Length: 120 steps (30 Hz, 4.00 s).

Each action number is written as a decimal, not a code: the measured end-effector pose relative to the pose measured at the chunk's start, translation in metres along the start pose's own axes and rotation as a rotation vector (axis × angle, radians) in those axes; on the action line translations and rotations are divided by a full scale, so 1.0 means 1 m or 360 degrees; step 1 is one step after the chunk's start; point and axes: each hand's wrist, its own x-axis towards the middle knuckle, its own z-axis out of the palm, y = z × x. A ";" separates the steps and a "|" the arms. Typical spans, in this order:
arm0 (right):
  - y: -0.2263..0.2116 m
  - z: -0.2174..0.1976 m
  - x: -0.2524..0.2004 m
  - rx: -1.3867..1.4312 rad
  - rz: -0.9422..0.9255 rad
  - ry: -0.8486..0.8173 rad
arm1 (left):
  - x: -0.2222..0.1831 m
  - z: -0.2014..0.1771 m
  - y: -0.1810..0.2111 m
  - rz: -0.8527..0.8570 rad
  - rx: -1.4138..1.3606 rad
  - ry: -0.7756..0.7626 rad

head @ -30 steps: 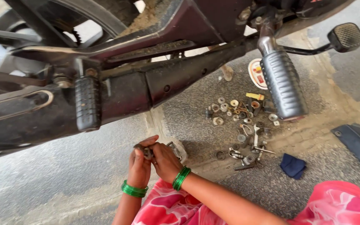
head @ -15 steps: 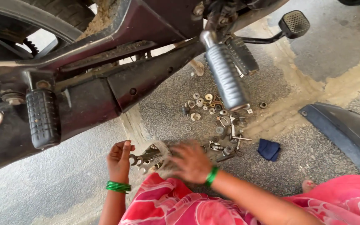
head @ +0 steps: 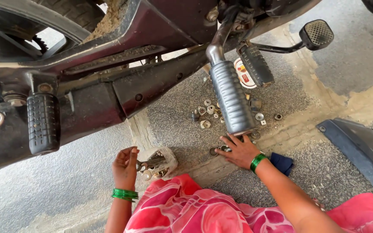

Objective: The person sits on the floor beside a motorcycle and uses a wrench to loosen a bolt on the engine area, then sorts and handles bolts, nuts and sockets spread on the floor. They pick up a socket set, move across the workshop, and use a wrench on the axle of a bicycle front wheel.

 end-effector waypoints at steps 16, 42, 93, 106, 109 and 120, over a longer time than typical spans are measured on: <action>0.022 0.007 0.021 0.0548 0.0566 0.0291 | -0.007 -0.019 -0.047 -0.0860 -0.0421 -0.0324; -0.170 -0.141 0.109 0.1119 -0.0054 0.1445 | -0.014 0.011 -0.029 -0.0826 -0.0475 -0.0757; 0.074 -0.008 0.034 0.0607 0.1157 0.0011 | -0.021 0.032 -0.010 -0.0907 -0.0358 -0.0646; -0.088 -0.172 0.029 0.1620 0.0467 0.1198 | -0.018 0.030 -0.016 -0.0860 -0.0351 -0.0636; -0.136 -0.183 0.041 0.1587 0.0048 0.1332 | -0.016 0.028 -0.034 -0.0805 -0.0486 -0.0672; -0.107 -0.135 0.029 0.1140 0.0041 0.1147 | -0.015 0.034 -0.021 -0.0858 -0.0355 -0.0708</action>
